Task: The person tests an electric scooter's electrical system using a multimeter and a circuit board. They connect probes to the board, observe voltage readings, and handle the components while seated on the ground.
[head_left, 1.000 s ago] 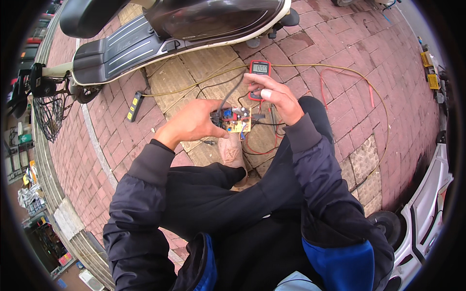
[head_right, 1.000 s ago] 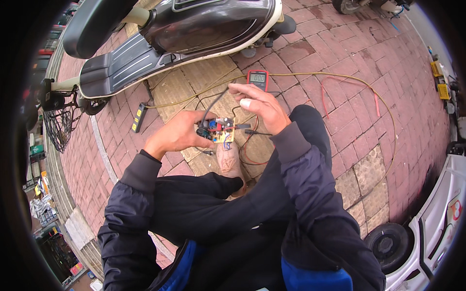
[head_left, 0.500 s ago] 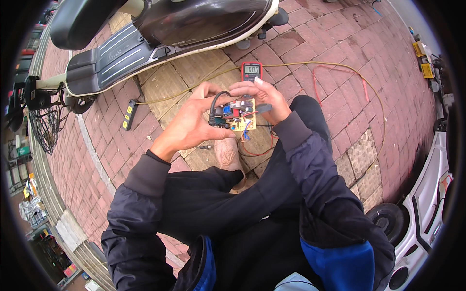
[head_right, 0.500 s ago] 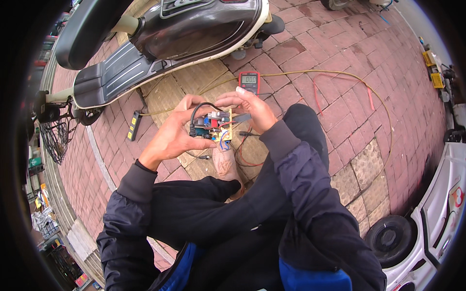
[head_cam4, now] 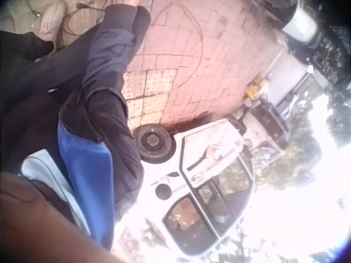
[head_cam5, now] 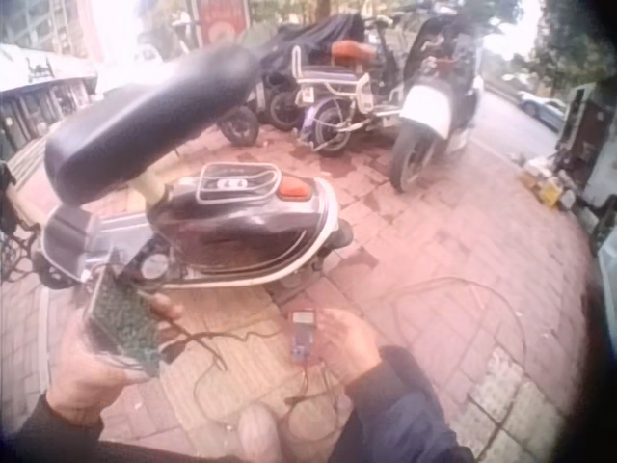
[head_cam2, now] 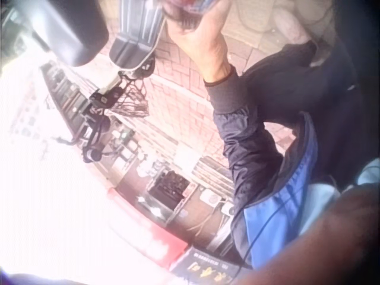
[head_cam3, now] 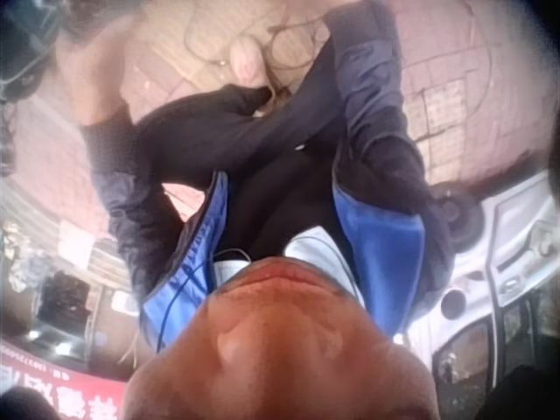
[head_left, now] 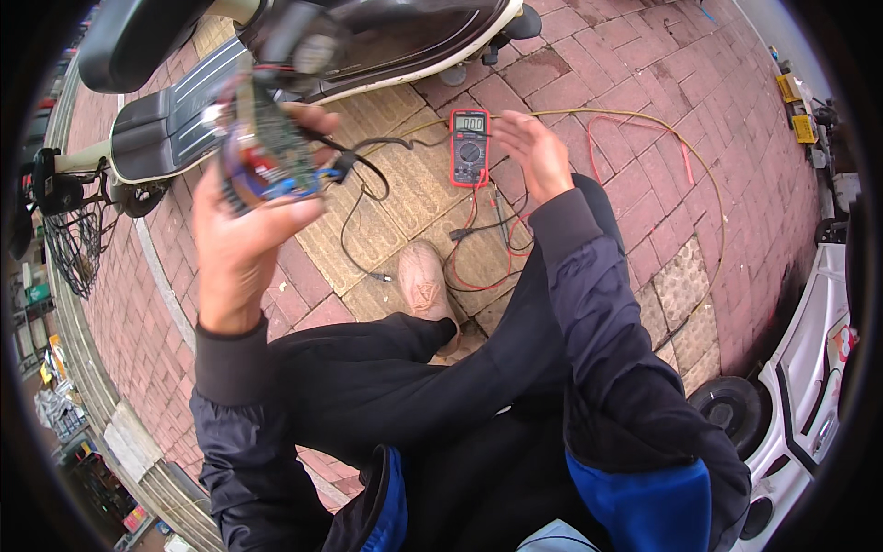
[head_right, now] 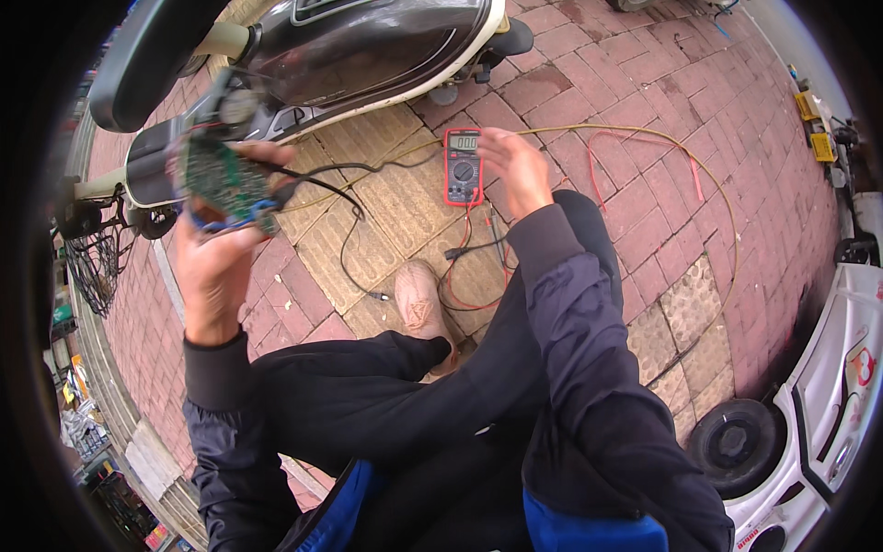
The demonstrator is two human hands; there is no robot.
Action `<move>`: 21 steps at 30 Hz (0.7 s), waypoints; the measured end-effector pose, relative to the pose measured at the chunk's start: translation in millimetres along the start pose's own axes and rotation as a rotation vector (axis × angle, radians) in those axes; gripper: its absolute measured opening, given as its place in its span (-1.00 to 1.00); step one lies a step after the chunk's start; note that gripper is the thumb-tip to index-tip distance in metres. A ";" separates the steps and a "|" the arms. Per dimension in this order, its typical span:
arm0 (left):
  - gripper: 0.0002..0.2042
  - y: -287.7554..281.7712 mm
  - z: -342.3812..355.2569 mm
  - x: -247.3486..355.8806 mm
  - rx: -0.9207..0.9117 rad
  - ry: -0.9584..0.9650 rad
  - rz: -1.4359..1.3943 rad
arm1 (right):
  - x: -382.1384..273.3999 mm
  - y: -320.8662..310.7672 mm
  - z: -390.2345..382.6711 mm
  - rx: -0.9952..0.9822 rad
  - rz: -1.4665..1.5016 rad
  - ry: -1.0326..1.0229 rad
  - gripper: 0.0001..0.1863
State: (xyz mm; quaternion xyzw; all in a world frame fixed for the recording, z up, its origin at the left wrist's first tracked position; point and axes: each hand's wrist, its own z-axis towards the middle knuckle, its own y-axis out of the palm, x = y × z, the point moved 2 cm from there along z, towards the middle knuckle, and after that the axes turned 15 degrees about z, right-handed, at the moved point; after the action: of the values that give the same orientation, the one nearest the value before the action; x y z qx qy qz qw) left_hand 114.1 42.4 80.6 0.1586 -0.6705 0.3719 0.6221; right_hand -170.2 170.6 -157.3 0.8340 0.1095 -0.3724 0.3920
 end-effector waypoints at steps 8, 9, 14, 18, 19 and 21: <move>-0.14 -59.0 -80.1 39.8 0.485 0.202 -0.195 | 55.9 -78.3 74.6 0.314 -0.639 -0.205 -0.53; -0.14 -64.2 -86.8 40.7 0.635 0.193 -0.198 | 66.9 -84.1 78.5 0.363 -0.748 -0.212 -0.51; -0.09 -66.3 -101.4 47.3 0.804 0.204 -0.236 | 109.8 -79.0 87.8 0.397 -0.839 0.000 -0.33; -0.05 -59.2 -105.0 47.5 0.843 0.153 -0.205 | 135.3 -42.3 77.3 0.363 -1.051 0.073 0.01; -0.04 -57.9 -102.9 46.6 0.771 0.141 -0.166 | 141.2 -34.6 72.9 0.369 -1.163 0.093 0.09; -0.04 -56.7 -100.5 42.9 0.774 0.097 -0.171 | 153.0 -23.1 64.8 0.407 -1.246 0.107 0.17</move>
State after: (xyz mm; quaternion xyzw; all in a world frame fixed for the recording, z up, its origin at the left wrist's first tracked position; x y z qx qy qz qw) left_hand 216.8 84.9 133.4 0.4189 -0.4349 0.5510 0.5760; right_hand -109.0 121.7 -305.7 0.6894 0.5188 -0.5010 -0.0684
